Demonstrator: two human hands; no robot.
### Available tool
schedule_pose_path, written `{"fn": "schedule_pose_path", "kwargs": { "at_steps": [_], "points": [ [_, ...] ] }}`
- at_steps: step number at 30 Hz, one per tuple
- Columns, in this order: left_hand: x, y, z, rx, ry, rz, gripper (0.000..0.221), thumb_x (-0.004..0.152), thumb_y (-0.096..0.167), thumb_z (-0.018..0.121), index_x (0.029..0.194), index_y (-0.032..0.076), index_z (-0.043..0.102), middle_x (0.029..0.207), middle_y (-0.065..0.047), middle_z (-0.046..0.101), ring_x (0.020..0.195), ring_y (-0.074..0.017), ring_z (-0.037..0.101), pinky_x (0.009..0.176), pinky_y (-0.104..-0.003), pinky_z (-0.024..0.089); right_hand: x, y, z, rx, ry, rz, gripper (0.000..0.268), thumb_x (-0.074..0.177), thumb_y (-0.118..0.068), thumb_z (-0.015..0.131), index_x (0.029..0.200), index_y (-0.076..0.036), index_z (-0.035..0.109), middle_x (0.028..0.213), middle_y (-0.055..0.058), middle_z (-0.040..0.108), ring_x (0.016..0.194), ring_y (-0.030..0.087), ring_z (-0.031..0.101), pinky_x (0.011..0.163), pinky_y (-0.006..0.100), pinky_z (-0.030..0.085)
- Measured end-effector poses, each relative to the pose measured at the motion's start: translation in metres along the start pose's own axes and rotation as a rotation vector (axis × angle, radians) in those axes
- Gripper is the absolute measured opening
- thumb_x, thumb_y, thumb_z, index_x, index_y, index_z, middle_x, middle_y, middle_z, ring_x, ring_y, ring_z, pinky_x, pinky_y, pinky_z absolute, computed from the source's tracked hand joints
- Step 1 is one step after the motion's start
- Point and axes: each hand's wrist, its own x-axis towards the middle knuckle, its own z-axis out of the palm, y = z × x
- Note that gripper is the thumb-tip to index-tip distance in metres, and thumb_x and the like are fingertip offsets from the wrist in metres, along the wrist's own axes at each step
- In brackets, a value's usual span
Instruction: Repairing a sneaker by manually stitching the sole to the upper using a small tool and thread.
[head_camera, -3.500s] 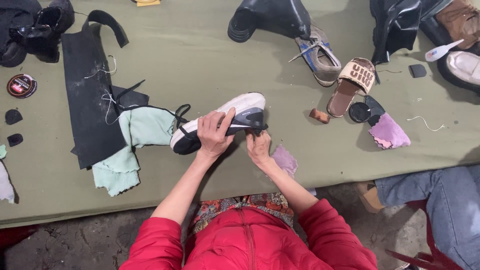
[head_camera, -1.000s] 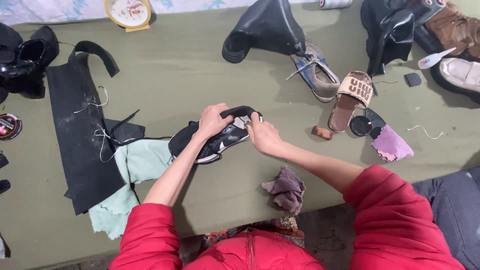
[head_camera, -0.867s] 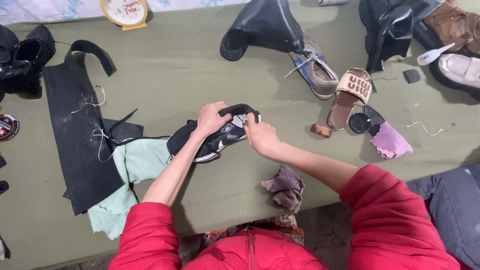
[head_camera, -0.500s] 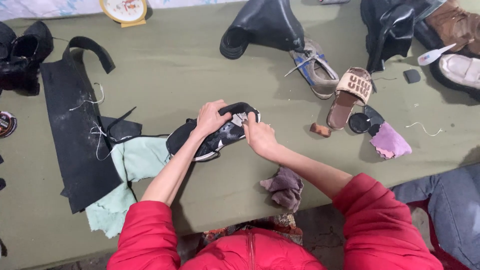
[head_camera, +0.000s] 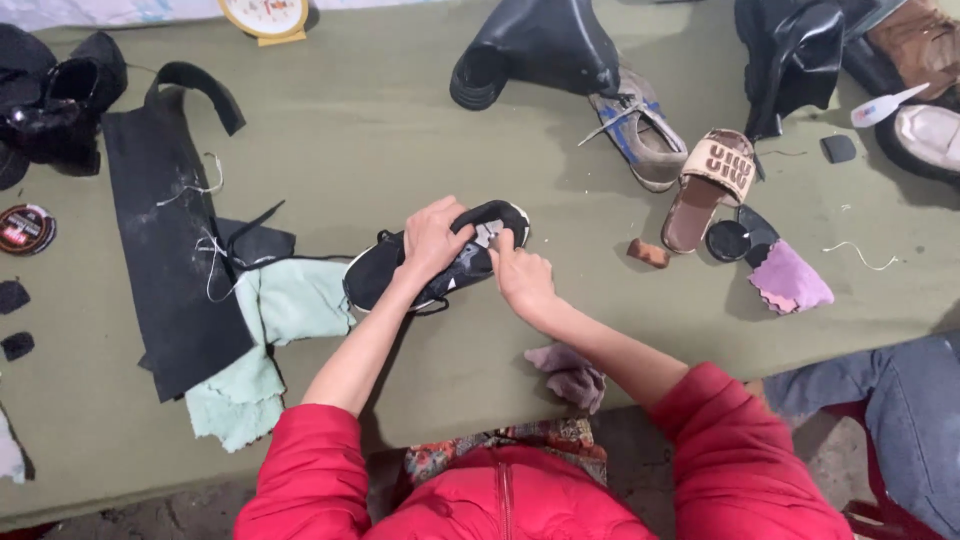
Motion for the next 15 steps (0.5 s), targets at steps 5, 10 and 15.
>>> {"fn": "schedule_pose_path", "kwargs": {
  "at_steps": [5, 10, 15],
  "points": [
    [-0.04, 0.029, 0.017, 0.415, 0.305, 0.451, 0.028, 0.089, 0.031, 0.069, 0.111, 0.015, 0.072, 0.091, -0.002, 0.063, 0.083, -0.0217, 0.064, 0.069, -0.034, 0.05, -0.052, 0.019, 0.011, 0.248, 0.143, -0.013, 0.032, 0.107, -0.034, 0.041, 0.122, -0.005, 0.038, 0.089, 0.028, 0.072, 0.071, 0.049, 0.072, 0.069, 0.063, 0.055],
    [-0.086, 0.075, 0.009, 0.563, 0.646, 0.546, 0.03, 0.101, 0.029, 0.055, 0.116, 0.016, 0.077, 0.101, -0.003, 0.07, 0.085, -0.0187, 0.066, 0.065, -0.029, 0.048, -0.065, 0.053, 0.108, 0.39, 0.615, -0.235, 0.036, 0.1, -0.013, 0.061, 0.124, 0.007, 0.043, 0.103, 0.027, 0.074, 0.085, 0.045, 0.073, 0.071, 0.054, 0.059],
    [-0.106, 0.087, 0.002, 0.502, 0.736, 0.492, 0.033, 0.103, 0.036, 0.055, 0.115, 0.017, 0.08, 0.103, -0.003, 0.074, 0.087, -0.0192, 0.071, 0.069, -0.03, 0.052, -0.059, 0.068, 0.164, 0.622, 0.687, -0.327, 0.061, 0.097, -0.008, 0.055, 0.148, 0.016, 0.032, 0.144, 0.032, 0.053, 0.12, 0.045, 0.06, 0.09, 0.05, 0.056]
  ]
}}
